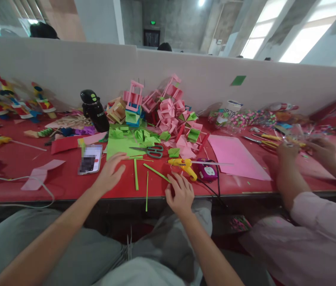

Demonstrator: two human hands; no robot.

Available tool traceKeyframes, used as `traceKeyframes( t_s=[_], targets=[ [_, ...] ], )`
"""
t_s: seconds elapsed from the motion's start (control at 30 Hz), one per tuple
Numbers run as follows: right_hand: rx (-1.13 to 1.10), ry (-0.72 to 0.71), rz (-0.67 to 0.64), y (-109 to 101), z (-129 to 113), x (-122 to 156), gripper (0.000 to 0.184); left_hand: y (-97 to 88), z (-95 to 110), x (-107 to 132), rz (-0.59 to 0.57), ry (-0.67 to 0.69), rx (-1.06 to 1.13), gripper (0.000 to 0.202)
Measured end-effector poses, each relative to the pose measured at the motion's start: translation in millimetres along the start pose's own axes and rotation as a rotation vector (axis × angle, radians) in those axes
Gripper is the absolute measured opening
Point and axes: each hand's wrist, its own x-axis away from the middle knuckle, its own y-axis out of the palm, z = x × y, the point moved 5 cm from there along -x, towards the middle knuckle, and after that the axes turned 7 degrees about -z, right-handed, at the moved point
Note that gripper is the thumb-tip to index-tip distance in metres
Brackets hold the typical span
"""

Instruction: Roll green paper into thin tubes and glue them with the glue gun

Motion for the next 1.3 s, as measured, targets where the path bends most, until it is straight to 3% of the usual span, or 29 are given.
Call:
traceKeyframes(
  t_s=[0.13, 0.23, 0.37, 0.57, 0.63, 0.73, 0.8, 0.87, 1.0, 1.17, 1.3],
  targets=[
    [0.003, -0.01, 0.016, -1.0, -0.5, 0.2, 0.036, -34.2, -19.2, -2.0, 0.048, 0.041, -0.103, 0.029],
    [-0.011, -0.007, 0.02, -1.5, 0.2, 0.9, 0.035, -50.3, -34.6, 4.7, 0.064, 0.088, -0.192, 0.025],
    [-0.075, -0.01, 0.035, -2.0, 3.5, 0.4, 0.037, -61.9, -50.0, 15.7, 0.107, 0.03, -0.301, 0.026],
    [-0.316, -0.005, 0.125, -17.6, -2.1, 6.4, 0.028, -38.9, -38.8, 16.7, -0.142, 0.022, -0.235, 0.029],
    [-0.37, -0.065, 0.028, -20.7, -16.2, 11.4, 0.035, -30.2, -35.0, 17.3, -0.203, -0.01, -0.285, 0.033],
    [-0.298, -0.271, -0.283, -13.4, -46.1, 19.1, 0.065, -19.8, -29.2, 18.7, -0.268, -0.009, -0.371, 0.036],
    [-0.248, -0.335, -0.369, -8.1, -56.5, 20.2, 0.059, -14.5, -25.2, 19.5, -0.284, 0.017, -0.398, 0.036],
    [-0.26, -0.358, -0.371, -4.0, -59.2, 15.9, 0.036, -9.1, -20.8, 20.4, -0.3, 0.058, -0.404, 0.034],
    [-0.361, -0.321, -0.328, 0.7, -52.6, 0.5, 0.027, -0.5, -10.6, 21.4, -0.296, 0.151, -0.371, 0.031],
    [-0.501, -0.259, -0.365, 0.2, -52.7, -8.2, 0.024, 7.5, 3.0, 23.5, -0.274, 0.223, -0.307, 0.028],
    [-0.726, -0.083, -0.227, -10.4, -54.6, -19.8, 0.023, 10.8, 17.4, 28.7, -0.266, 0.23, -0.082, 0.032]
  ],
)
